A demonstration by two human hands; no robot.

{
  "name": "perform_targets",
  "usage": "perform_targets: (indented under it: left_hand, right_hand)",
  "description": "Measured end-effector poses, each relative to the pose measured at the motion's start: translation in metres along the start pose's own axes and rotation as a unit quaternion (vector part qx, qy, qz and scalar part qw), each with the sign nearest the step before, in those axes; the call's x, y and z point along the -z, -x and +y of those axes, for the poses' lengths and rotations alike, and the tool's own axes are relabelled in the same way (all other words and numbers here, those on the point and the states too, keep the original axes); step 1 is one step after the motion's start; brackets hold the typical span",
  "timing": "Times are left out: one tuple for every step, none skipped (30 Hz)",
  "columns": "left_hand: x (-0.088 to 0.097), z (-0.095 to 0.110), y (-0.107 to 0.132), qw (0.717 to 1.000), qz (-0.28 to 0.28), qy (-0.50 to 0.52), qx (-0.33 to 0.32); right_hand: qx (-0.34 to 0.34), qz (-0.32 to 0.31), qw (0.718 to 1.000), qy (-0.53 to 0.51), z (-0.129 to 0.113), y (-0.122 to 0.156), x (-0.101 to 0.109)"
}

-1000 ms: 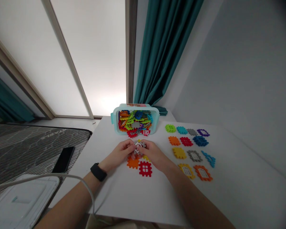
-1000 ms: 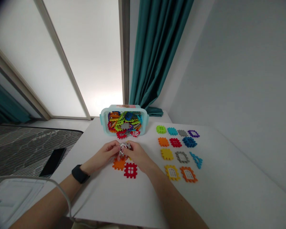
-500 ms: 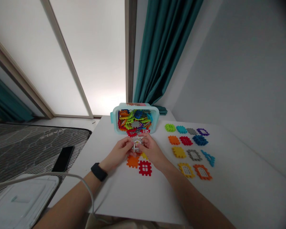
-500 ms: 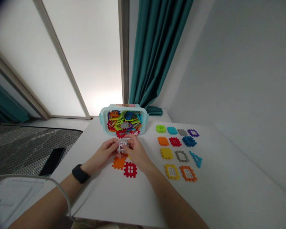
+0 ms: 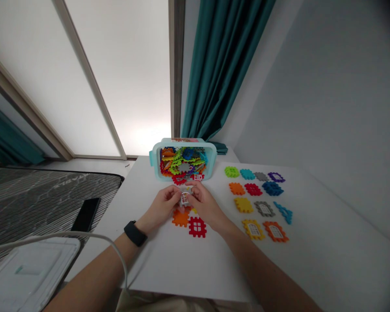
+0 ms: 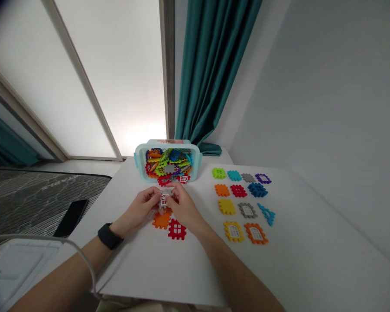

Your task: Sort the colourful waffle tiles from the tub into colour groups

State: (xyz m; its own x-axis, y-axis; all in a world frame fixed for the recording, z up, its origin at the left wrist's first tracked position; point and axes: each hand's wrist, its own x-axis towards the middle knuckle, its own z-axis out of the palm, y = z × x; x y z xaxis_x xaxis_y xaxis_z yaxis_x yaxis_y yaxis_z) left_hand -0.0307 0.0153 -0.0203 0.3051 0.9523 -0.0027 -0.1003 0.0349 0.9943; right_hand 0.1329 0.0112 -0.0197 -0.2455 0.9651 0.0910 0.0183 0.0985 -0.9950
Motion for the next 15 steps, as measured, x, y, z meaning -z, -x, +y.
perform_targets:
  left_hand:
    - [0.0001, -0.0005, -0.0003, 1.0, 0.003, -0.01, -0.004]
    - [0.0003, -0.0012, -0.0006, 1.0, 0.004, -0.018, -0.008]
    - [0.0004, -0.002, -0.0009, 1.0, 0.005, -0.025, -0.011]
    - [0.0005, -0.003, -0.0012, 0.999, 0.004, -0.03, -0.014]
    - [0.0006, -0.0041, -0.0015, 0.999, 0.004, -0.033, -0.017]
    - [0.0006, -0.0053, -0.0017, 0.999, 0.004, -0.037, -0.02]
    - [0.0006, -0.0063, -0.0019, 0.999, 0.004, -0.042, -0.023]
    - [0.0006, -0.0073, -0.0021, 0.999, 0.006, -0.046, -0.025]
    - [0.0007, -0.0081, -0.0022, 0.998, 0.009, -0.051, -0.029]
    - [0.0008, -0.0088, -0.0023, 0.998, 0.01, -0.057, -0.033]
    - [0.0009, -0.0092, -0.0023, 0.997, 0.009, -0.062, -0.037]
    - [0.0011, -0.0093, -0.0022, 0.997, 0.005, -0.065, -0.042]
    - [0.0012, -0.009, -0.0021, 0.997, -0.001, -0.067, -0.045]
    - [0.0013, -0.0084, -0.0019, 0.997, -0.008, -0.066, -0.047]
    - [0.0013, -0.0075, -0.0016, 0.997, -0.014, -0.061, -0.047]
  right_hand:
    - [-0.001, 0.007, 1.0, -0.003, -0.0012, 0.0005, -0.0008]
    - [-0.001, 0.013, 1.0, -0.006, -0.0026, 0.0009, -0.0016]
    - [-0.001, 0.015, 1.0, -0.01, -0.0038, 0.0012, -0.0024]
    - [-0.002, 0.015, 1.0, -0.014, -0.0049, 0.0014, -0.003]
    - [-0.004, 0.013, 1.0, -0.017, -0.0057, 0.0015, -0.0035]
    - [-0.006, 0.012, 1.0, -0.018, -0.0062, 0.0015, -0.0039]
    - [-0.009, 0.012, 1.0, -0.017, -0.0065, 0.0015, -0.0042]
    - [-0.009, 0.015, 1.0, -0.013, -0.0064, 0.0015, -0.0044]
    - [-0.006, 0.021, 1.0, -0.006, -0.0061, 0.0014, -0.0045]
    - [0.0, 0.027, 1.0, 0.002, -0.0055, 0.0013, -0.0046]
    - [0.007, 0.033, 0.999, 0.01, -0.0048, 0.0013, -0.0046]
    - [0.016, 0.039, 0.999, 0.019, -0.0039, 0.0011, -0.0046]
    - [0.023, 0.043, 0.998, 0.027, -0.0029, 0.0009, -0.0046]
    - [0.027, 0.046, 0.998, 0.032, -0.0017, 0.0006, -0.0047]
    - [0.028, 0.046, 0.998, 0.035, -0.0004, 0.0002, -0.0048]
